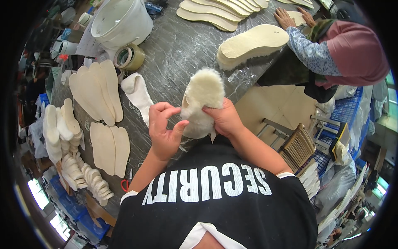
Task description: Trimming excess material from shoe insoles and assembling shoe components at a manufacturing station.
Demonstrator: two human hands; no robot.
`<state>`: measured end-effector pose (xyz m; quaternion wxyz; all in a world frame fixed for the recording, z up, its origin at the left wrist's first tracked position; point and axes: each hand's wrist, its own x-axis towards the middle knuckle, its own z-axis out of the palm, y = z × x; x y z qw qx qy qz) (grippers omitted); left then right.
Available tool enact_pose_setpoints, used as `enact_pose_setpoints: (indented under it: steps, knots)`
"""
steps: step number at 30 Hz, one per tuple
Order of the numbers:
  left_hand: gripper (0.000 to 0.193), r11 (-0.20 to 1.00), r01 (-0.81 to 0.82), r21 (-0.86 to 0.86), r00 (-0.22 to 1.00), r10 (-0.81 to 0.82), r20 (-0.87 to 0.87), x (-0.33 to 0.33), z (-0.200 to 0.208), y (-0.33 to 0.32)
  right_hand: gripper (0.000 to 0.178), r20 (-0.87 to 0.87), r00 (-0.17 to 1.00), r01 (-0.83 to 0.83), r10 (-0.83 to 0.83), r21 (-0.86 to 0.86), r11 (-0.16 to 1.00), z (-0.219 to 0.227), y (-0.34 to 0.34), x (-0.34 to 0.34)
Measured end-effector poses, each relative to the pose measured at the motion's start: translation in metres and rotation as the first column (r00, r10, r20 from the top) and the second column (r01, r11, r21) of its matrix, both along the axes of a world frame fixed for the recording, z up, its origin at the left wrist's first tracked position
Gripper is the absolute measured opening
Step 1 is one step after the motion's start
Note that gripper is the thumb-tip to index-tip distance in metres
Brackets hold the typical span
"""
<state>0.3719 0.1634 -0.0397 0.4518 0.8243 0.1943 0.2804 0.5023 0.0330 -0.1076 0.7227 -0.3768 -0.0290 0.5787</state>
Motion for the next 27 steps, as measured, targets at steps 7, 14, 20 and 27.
enact_pose_setpoints:
  steps: [7,14,20,27]
  knots:
    - [0.021,0.998,0.041,0.052,0.997,-0.044,0.067,-0.005,0.006,0.007,0.054,-0.001,0.998,0.057,-0.057,0.024,0.998,0.004,-0.001,-0.014]
    - [0.007,0.951,0.068,-0.301,0.990,-0.027,0.139,-0.008,-0.005,0.003,0.065,-0.054,0.994,0.094,-0.090,0.072,0.993,0.008,0.000,-0.018]
    - [0.015,0.967,-0.032,-0.252,0.993,0.060,0.106,-0.007,-0.008,0.005,0.070,-0.059,0.998,0.004,-0.002,0.034,0.999,0.007,-0.008,-0.014]
    - [0.032,0.965,0.037,-0.261,0.982,0.014,0.189,-0.011,-0.025,-0.006,0.058,0.150,0.979,0.121,-0.138,0.120,0.985,0.010,0.000,-0.004]
